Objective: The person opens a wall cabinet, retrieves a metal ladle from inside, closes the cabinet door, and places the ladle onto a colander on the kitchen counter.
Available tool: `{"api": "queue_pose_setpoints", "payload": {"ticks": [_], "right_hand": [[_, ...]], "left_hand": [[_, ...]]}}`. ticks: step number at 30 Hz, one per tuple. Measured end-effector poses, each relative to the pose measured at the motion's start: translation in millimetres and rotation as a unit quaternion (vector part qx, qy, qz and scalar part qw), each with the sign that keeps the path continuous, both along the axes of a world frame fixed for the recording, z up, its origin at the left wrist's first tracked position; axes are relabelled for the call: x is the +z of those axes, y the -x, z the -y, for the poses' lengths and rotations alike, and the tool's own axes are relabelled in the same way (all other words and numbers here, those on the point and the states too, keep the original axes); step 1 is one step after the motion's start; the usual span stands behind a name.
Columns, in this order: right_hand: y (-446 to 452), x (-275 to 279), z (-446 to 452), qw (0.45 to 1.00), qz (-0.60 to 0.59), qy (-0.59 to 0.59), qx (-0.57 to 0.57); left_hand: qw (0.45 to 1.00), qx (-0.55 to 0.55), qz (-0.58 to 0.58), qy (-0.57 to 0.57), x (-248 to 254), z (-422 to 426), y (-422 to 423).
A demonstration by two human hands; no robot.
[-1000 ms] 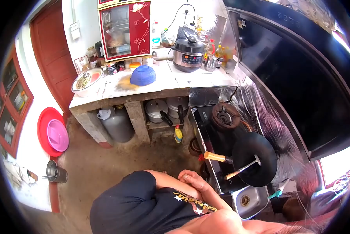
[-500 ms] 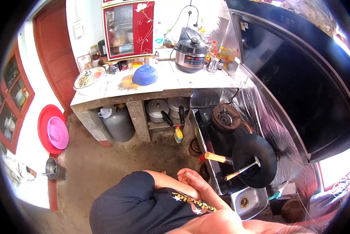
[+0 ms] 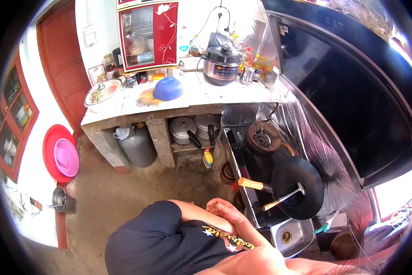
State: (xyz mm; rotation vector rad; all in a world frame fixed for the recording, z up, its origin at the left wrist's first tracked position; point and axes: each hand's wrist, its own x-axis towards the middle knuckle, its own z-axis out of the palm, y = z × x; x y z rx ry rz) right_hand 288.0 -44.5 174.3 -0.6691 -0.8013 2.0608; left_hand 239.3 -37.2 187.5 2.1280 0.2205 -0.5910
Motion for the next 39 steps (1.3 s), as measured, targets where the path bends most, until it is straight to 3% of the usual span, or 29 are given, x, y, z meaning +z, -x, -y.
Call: {"api": "queue_pose_setpoints", "payload": {"ticks": [6, 11, 18, 23, 30, 32, 35, 36, 39], "right_hand": [[1.1, -3.1, -1.2, 0.999, 0.025, -0.025, 0.034], [-5.9, -3.1, -1.3, 0.999, -0.024, 0.027, 0.001], [3.9, 9.9, 6.4, 1.000, -0.005, 0.003, -0.015], [-7.5, -11.4, -0.1, 0.997, -0.074, 0.020, -0.007], [3.9, 5.4, 3.6, 1.000, -0.023, -0.004, -0.015], [-4.1, -8.5, -1.4, 0.996, -0.084, 0.013, 0.018], [-1.8, -16.4, 0.1, 0.999, -0.040, 0.030, 0.008], [7.4, 9.9, 7.7, 0.999, -0.023, 0.035, -0.009], [12.8, 15.0, 10.1, 0.999, -0.020, 0.035, 0.001]], "left_hand": [[1.000, 0.003, -0.011, -0.003, 7.5, 2.5, 1.1], [1.000, 0.009, -0.016, -0.007, 14.2, 2.3, 0.9], [1.000, 0.012, -0.024, -0.011, 23.3, 4.0, 1.5], [0.999, 0.018, -0.028, -0.014, 29.6, 3.8, 2.1], [0.999, 0.023, -0.039, -0.016, 36.6, 5.7, 3.9], [0.999, 0.024, -0.042, -0.018, 39.4, 5.4, 4.3], [0.998, 0.028, -0.044, -0.019, 42.6, 5.4, 4.4], [0.998, 0.029, -0.046, -0.018, 43.1, 5.9, 4.5], [0.998, 0.034, -0.052, -0.015, 44.2, 8.3, 6.6]]}}
